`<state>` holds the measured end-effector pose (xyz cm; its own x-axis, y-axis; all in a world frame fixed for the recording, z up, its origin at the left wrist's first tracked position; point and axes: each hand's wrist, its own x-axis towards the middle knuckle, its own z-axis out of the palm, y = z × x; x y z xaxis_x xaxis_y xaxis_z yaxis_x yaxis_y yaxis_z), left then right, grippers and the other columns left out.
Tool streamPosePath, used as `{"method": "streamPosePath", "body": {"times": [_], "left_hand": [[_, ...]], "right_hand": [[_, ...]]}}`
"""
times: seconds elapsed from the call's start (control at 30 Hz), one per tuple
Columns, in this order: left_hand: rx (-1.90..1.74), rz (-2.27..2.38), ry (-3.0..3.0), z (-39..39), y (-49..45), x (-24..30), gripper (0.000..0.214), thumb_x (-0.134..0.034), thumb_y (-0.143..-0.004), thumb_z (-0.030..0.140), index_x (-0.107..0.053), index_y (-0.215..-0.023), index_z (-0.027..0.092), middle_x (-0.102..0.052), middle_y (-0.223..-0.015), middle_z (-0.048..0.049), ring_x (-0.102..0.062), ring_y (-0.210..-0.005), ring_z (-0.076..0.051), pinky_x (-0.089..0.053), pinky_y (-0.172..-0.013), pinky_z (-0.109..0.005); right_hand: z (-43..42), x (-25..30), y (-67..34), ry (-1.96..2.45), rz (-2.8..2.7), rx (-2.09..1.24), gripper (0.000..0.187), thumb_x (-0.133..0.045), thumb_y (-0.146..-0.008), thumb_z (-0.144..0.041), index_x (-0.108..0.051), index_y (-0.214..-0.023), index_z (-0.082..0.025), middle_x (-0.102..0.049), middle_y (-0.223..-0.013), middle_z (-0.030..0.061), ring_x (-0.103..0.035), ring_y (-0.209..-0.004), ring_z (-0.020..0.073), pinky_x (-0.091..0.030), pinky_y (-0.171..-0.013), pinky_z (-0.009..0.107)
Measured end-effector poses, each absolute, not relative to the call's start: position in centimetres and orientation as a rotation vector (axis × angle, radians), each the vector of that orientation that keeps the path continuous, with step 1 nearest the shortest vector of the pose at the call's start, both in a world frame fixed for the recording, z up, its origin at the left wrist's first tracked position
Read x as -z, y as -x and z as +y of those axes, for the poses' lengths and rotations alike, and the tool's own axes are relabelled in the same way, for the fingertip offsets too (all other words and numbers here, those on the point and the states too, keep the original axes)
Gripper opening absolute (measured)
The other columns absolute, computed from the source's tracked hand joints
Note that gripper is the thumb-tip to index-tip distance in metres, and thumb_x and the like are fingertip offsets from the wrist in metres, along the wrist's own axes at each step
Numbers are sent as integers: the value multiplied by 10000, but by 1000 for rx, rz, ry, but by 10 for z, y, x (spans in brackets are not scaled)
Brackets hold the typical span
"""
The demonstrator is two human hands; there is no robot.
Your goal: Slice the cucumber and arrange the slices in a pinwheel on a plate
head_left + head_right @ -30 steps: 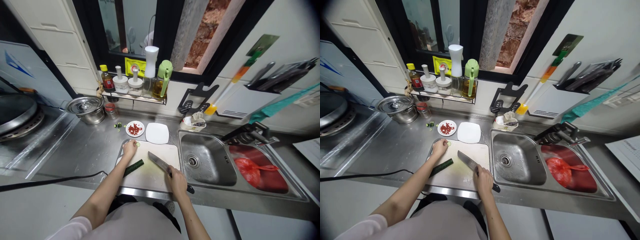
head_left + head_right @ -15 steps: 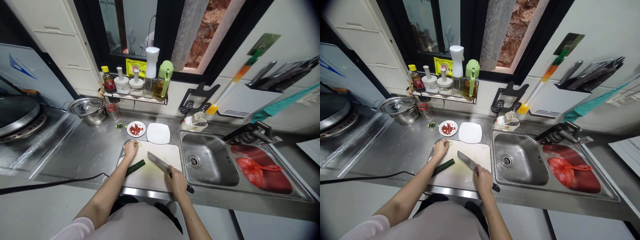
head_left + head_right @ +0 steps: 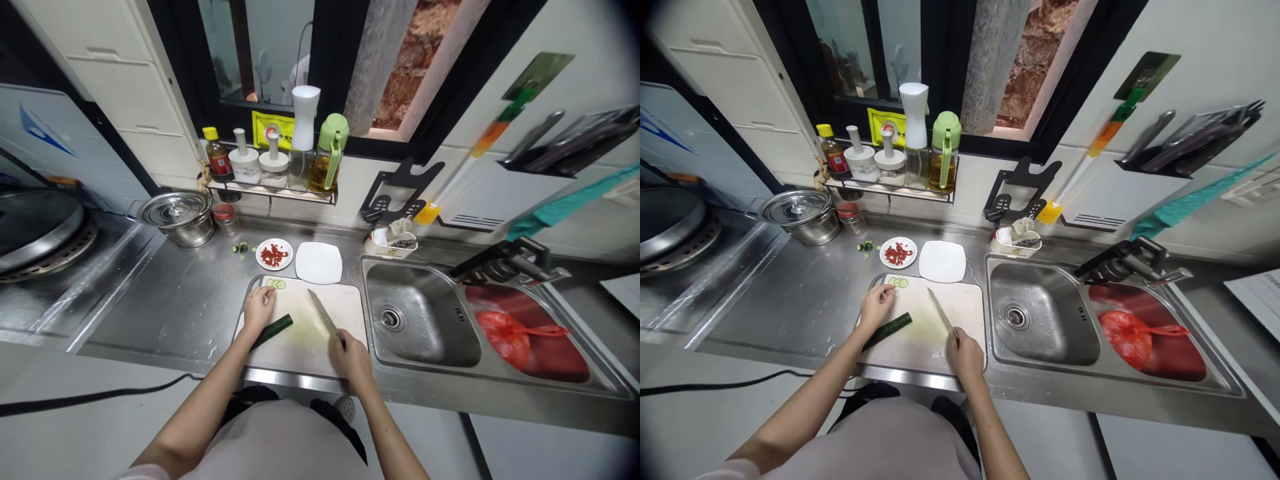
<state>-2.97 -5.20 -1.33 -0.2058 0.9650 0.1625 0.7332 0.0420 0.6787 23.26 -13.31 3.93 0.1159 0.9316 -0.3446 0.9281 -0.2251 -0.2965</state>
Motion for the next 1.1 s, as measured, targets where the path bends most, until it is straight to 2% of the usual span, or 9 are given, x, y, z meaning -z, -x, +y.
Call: {"method": "streamPosePath", "body": {"times": [0.1, 0.3, 0.53, 1.1], "left_hand": [[-972, 1811, -1892, -79, 27, 15, 196, -526, -887, 272, -708, -933, 213, -690, -918, -47, -601, -844, -184, -465, -787, -314], [-894, 1631, -2149, -108, 22, 19, 223, -507, -925, 281, -716, -969, 217, -693, -921, -57, -611, -892, -185, -468, -832, -341], [-861, 1562, -2240, -108, 22, 29, 241, -520, -931, 295, -717, -1057, 238, -703, -960, -53, -614, -904, -172, -490, -824, -319], [-768, 1492, -2338, -106, 25, 33, 271, -502, -943, 281, -712, -1113, 257, -688, -978, -55, -587, -904, -161, -499, -809, -294]], "right_hand": [[-129, -37, -228, 2268, -1963, -819, 287, -387, -957, -298, -651, -1008, -200, -718, -873, 59, -646, -818, 178, -333, -636, 233], [-123, -38, -213, 2161, -2048, -883, 255, -398, -958, -290, -623, -947, -172, -706, -878, 70, -629, -830, 177, -310, -647, 232], [-127, -48, -195, 2143, -2221, -886, 257, -382, -959, -284, -578, -1101, -196, -700, -916, 63, -626, -823, 183, -277, -616, 254], [-133, -55, -175, 2116, -2414, -879, 283, -338, -967, -263, -582, -1090, -188, -700, -957, 100, -649, -885, 217, -359, -674, 271]]}}
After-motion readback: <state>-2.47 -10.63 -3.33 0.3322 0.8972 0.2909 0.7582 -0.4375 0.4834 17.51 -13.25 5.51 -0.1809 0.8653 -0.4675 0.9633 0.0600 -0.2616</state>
